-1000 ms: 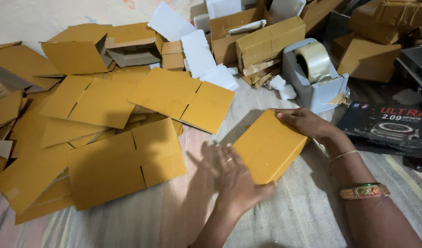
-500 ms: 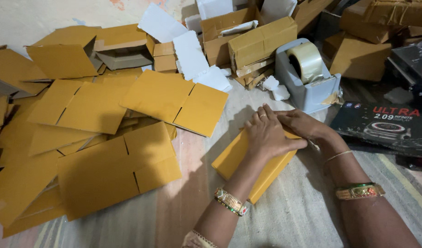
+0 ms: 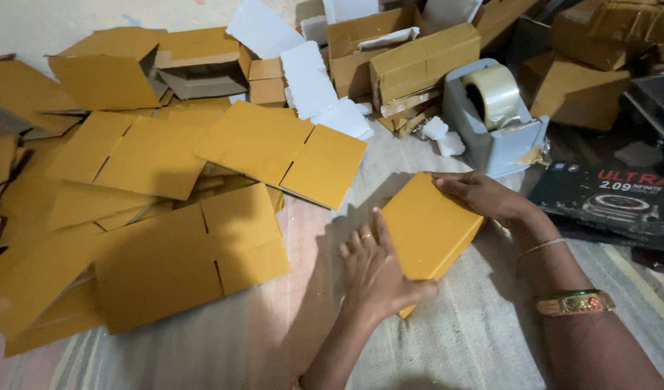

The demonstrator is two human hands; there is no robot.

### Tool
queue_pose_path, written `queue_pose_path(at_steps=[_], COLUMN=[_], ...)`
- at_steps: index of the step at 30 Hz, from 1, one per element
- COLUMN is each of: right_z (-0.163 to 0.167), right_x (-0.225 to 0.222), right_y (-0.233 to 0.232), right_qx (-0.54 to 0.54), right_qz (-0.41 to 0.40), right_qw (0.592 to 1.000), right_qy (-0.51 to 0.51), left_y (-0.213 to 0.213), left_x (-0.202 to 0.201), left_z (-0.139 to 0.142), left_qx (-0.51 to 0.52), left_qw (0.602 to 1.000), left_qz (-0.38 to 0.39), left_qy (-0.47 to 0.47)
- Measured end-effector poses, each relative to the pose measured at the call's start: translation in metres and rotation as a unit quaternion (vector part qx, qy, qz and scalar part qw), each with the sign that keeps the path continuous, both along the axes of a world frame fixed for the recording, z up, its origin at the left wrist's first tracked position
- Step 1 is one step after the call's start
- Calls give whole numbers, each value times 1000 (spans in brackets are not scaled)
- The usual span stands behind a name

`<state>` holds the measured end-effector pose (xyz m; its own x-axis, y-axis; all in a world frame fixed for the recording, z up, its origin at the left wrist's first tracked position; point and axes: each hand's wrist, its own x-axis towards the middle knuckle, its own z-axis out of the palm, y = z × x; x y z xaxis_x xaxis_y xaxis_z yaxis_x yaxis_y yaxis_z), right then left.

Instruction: The person picks up flat, pre-cut cardboard boxes one at a time from a pile, opens and folds the flaps to form each box, presses the folds flat, and stacks the finished boxes on the bed beside the pile.

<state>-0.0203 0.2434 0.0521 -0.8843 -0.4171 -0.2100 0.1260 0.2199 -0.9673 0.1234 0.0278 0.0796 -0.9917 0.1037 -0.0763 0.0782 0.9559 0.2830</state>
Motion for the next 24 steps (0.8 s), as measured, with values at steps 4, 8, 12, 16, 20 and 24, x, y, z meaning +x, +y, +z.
queue_pose_path(at_steps=[4, 8, 12, 16, 20, 24], right_z=[-4, -6, -5, 0, 5, 0], right_x=[-2, -2, 0, 5, 11, 12], right_y=[0, 2, 1, -8, -18, -32], right_qx=[27, 37, 12, -61, 40, 190], right_qz=[-10, -14, -30, -82, -73, -86], right_qw=[999, 999, 999, 995, 990, 933], right_qy=[-16, -8, -5, 7, 110, 294], left_y=[-16, -23, -29, -37, -47, -55], left_x=[27, 39, 41, 29, 9, -2], left_z=[1, -16, -45, -69, -77, -78], left_qx=[21, 59, 265, 572, 706, 774], left_qw=[999, 996, 949, 796, 678, 613], left_qz=[15, 60, 116, 151, 204, 159], left_qy=[28, 36, 126, 129, 5, -14])
